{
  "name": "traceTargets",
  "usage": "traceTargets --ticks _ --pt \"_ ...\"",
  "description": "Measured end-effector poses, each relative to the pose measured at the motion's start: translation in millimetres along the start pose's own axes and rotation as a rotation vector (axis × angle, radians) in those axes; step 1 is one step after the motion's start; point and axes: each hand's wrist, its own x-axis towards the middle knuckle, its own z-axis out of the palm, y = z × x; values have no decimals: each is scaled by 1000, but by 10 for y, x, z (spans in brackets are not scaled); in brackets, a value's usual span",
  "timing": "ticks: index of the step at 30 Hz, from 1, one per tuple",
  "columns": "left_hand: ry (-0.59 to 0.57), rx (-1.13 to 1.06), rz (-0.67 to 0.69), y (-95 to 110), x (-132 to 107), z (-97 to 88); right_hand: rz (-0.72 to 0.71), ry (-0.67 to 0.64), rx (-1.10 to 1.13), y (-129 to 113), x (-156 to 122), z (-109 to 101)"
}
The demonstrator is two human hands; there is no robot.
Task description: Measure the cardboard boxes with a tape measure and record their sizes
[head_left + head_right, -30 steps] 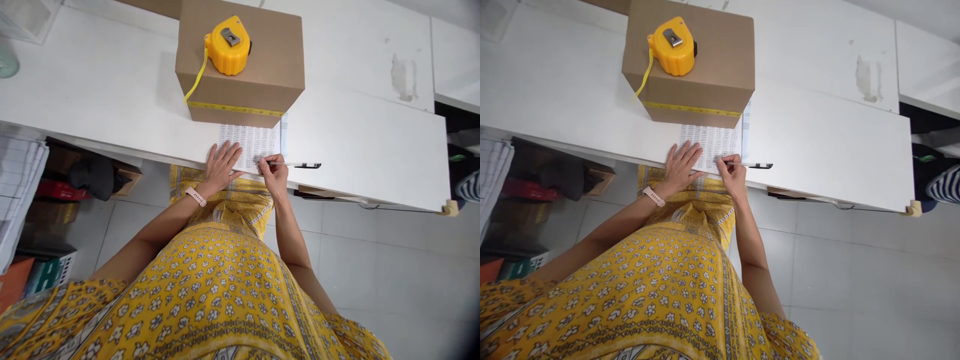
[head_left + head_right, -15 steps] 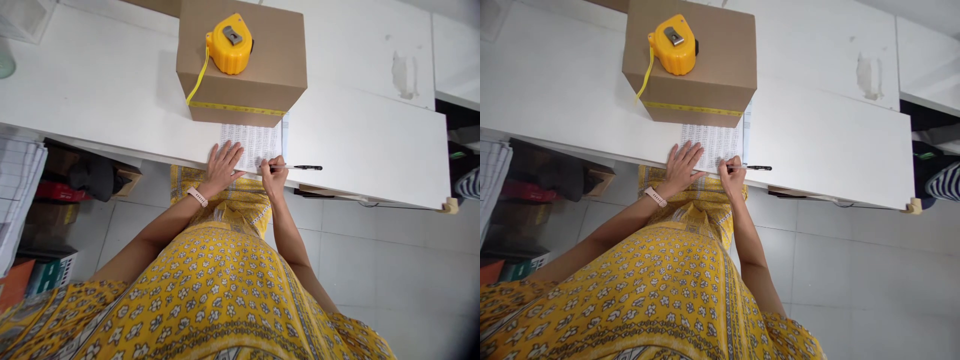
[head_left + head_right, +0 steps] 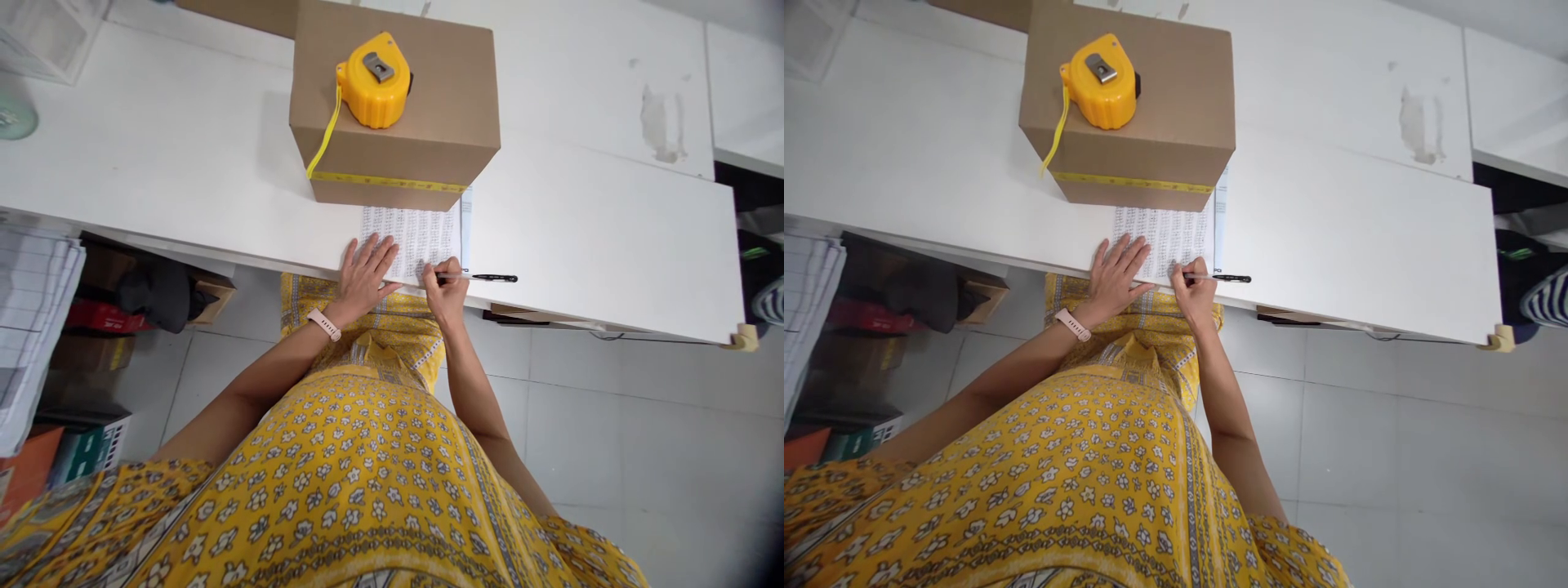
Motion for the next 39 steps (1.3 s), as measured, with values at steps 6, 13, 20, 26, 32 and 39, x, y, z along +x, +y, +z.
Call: traceTargets --ticks 6,13,20,26,32,39 --pt "9 -8 1 -3 2 7 4 -8 -19 -36 9 -6" --pt "2 -3 0 6 0 -7 18 -22 11 -8 10 -5" --pt "14 7 -3 0 11 18 48 56 24 -46 0 -55" --pt "24 5 0 -13 3 20 38 39 23 -50 -7 -52" --pt "39 -1 7 -26 -4 37 54 13 21 -25 -15 -33" --pt "32 7 4 -21 -5 26 42 20 9 -39 -18 -28"
